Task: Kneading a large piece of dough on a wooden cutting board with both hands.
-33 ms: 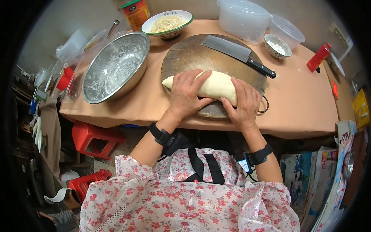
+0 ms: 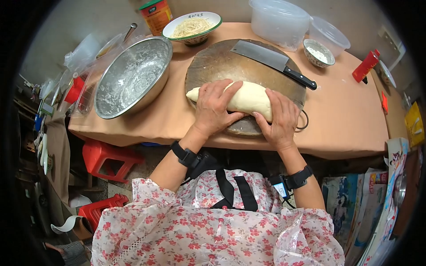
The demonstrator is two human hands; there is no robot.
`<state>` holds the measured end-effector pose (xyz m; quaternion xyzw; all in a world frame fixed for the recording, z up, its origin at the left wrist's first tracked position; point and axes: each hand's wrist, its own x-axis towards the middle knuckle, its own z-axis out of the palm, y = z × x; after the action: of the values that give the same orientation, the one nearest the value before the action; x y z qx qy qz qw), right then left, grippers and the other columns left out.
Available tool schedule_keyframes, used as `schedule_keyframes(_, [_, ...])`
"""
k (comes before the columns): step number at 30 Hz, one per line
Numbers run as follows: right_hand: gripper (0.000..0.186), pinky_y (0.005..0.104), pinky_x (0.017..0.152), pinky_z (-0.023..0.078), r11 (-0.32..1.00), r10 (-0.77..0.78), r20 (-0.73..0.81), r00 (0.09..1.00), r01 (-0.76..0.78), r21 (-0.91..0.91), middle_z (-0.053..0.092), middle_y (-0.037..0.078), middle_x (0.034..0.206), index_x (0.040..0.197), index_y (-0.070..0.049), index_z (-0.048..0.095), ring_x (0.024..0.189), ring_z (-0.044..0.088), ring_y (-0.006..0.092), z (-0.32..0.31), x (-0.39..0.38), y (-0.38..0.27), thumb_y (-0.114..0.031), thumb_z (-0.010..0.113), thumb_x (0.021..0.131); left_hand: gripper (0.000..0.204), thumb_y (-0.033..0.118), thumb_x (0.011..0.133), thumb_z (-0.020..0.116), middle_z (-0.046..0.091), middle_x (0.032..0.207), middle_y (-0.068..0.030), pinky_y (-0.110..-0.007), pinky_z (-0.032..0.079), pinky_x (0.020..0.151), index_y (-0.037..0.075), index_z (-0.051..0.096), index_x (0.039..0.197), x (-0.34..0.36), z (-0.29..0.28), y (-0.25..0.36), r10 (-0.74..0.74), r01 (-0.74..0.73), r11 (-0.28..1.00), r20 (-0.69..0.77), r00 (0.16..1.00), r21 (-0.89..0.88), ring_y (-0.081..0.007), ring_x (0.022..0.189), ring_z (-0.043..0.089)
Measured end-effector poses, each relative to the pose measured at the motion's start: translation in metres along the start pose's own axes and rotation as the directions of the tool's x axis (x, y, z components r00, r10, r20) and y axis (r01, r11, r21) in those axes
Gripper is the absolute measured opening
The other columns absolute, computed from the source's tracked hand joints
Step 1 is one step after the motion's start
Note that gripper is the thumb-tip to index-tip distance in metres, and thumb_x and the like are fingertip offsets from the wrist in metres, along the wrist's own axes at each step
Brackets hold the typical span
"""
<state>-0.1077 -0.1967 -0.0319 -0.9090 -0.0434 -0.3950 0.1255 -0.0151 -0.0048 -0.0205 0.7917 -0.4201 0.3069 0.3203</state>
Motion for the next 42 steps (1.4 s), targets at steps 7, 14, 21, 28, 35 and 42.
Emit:
schedule_keyframes(7, [0.062, 0.0428, 0.096, 0.037, 1.000, 0.002, 0.003, 1.000, -0.002, 0.003, 0.060, 0.012, 0.124, 0.132, -0.010, 0.056, 0.113, 0.055, 0.0293, -0.001, -0.001, 0.001, -0.042, 0.070, 0.081, 0.078, 0.033, 0.057, 0.087, 0.056, 0.118, -0.0093, -0.045, 0.038, 0.097, 0.016, 0.058, 0.127, 0.000, 0.001, -0.001, 0.013, -0.013, 1.000, 0.006, 1.000, 0.003, -0.0286, 0.110, 0.056])
schedule_keyframes(14, [0.062, 0.0432, 0.097, 0.036, 1.000, -0.001, 0.014, 1.000, 0.001, 0.016, 0.060, 0.011, 0.124, 0.133, -0.010, 0.055, 0.114, 0.055, 0.0298, -0.002, -0.002, 0.001, -0.041, 0.071, 0.081, 0.083, 0.039, 0.061, 0.086, 0.054, 0.128, -0.0106, -0.049, 0.033, 0.104, 0.020, 0.054, 0.135, -0.003, -0.019, -0.011, 0.014, -0.028, 0.994, 0.141, 0.990, 0.104, -0.0303, 0.121, 0.049])
schedule_keyframes(21, [0.073, 0.0433, 0.096, 0.038, 0.998, -0.055, 0.159, 0.986, 0.047, 0.049, 0.057, 0.011, 0.130, 0.141, -0.013, 0.049, 0.115, 0.055, 0.0310, -0.018, 0.002, 0.012, -0.042, 0.075, 0.079, 0.072, 0.031, 0.067, 0.085, 0.059, 0.128, -0.0130, -0.044, 0.037, 0.106, 0.014, 0.058, 0.132, -0.016, -0.039, -0.043, -0.308, 0.317, 0.948, 0.267, 0.913, 0.006, -0.0325, 0.124, 0.050])
schedule_keyframes(28, [0.073, 0.0462, 0.096, 0.041, 0.998, -0.004, 0.160, 0.987, -0.006, 0.061, 0.058, 0.012, 0.128, 0.141, -0.012, 0.048, 0.114, 0.055, 0.0323, -0.025, -0.010, 0.024, -0.038, 0.077, 0.079, 0.065, 0.028, 0.068, 0.085, 0.062, 0.121, -0.0110, -0.044, 0.038, 0.102, 0.013, 0.061, 0.127, -0.018, -0.036, -0.043, -0.264, 0.270, 0.963, 0.195, 0.945, -0.003, -0.0298, 0.118, 0.054])
schedule_keyframes(35, [0.058, 0.0408, 0.084, 0.048, 0.999, -0.006, 0.125, 0.992, 0.001, 0.042, 0.063, 0.014, 0.116, 0.133, -0.008, 0.054, 0.102, 0.060, 0.0326, -0.030, -0.002, 0.013, -0.030, 0.074, 0.083, 0.045, 0.022, 0.072, 0.083, 0.071, 0.100, -0.0115, -0.036, 0.048, 0.085, 0.006, 0.068, 0.110, -0.010, -0.046, -0.040, -0.217, 0.226, 0.970, 0.099, 0.971, -0.090, -0.0258, 0.095, 0.067])
schedule_keyframes(42, [0.033, 0.0442, 0.069, 0.051, 0.920, 0.332, 0.236, 0.913, -0.369, 0.134, 0.070, 0.015, 0.092, 0.116, -0.012, 0.065, 0.080, 0.068, 0.0339, -0.040, 0.036, 0.020, -0.038, 0.058, 0.096, 0.036, 0.042, 0.080, 0.075, 0.071, 0.092, -0.0112, -0.040, 0.044, 0.087, 0.012, 0.072, 0.099, 0.033, -0.071, -0.034, -0.496, 0.540, 0.841, 0.353, 0.793, -0.032, -0.0265, 0.092, 0.067])
